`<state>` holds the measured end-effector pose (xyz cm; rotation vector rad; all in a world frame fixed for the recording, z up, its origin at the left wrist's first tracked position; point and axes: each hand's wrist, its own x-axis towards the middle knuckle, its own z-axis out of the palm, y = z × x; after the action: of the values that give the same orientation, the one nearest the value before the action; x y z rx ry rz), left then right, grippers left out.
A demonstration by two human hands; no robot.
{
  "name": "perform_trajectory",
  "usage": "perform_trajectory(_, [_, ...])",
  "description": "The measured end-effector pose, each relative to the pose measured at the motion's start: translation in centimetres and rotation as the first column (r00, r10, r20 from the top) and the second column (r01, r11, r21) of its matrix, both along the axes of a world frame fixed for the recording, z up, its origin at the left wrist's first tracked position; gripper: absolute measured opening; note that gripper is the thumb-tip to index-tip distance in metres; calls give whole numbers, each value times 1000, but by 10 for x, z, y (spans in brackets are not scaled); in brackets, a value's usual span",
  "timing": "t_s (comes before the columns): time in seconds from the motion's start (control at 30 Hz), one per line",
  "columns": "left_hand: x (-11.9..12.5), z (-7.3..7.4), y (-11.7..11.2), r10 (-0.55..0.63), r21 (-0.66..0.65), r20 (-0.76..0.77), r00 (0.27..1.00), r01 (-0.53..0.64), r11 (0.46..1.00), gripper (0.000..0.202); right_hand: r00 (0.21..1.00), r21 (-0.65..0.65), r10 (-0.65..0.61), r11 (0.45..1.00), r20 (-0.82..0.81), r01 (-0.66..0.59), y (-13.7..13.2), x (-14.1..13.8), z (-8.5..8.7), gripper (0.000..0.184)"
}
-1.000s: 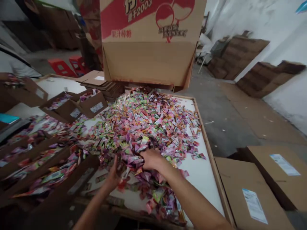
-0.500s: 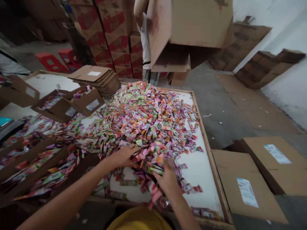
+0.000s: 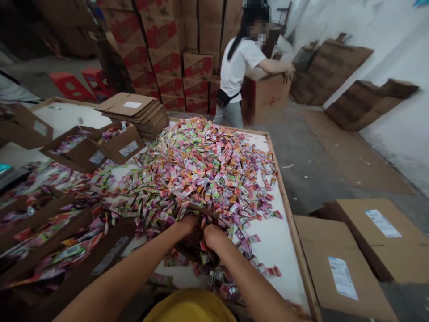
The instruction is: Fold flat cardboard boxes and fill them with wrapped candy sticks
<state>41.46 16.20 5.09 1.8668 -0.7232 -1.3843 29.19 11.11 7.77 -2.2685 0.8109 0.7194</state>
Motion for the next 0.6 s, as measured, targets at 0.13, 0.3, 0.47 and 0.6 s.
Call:
perform_trajectory(0.13, [35, 32, 23, -91, -58, 48, 995, 94, 994, 32, 990, 52, -88, 995, 111, 83, -52, -38, 50, 25])
perform_trajectory(0.3, [80, 55, 65, 457, -337, 99, 884, -402, 851, 34, 872, -334, -219, 861, 437, 384, -77, -37, 92, 94])
perform_trajectory(0.47, [65, 3, 125, 819, -215, 79, 568, -793, 570, 34, 980, -255, 78, 966, 182, -30, 26, -3, 44, 109])
perform_trajectory(0.6, [27, -41, 140, 824, -15, -62, 563, -826, 563, 51, 979, -218, 181, 963, 99, -156, 74, -33, -14, 53])
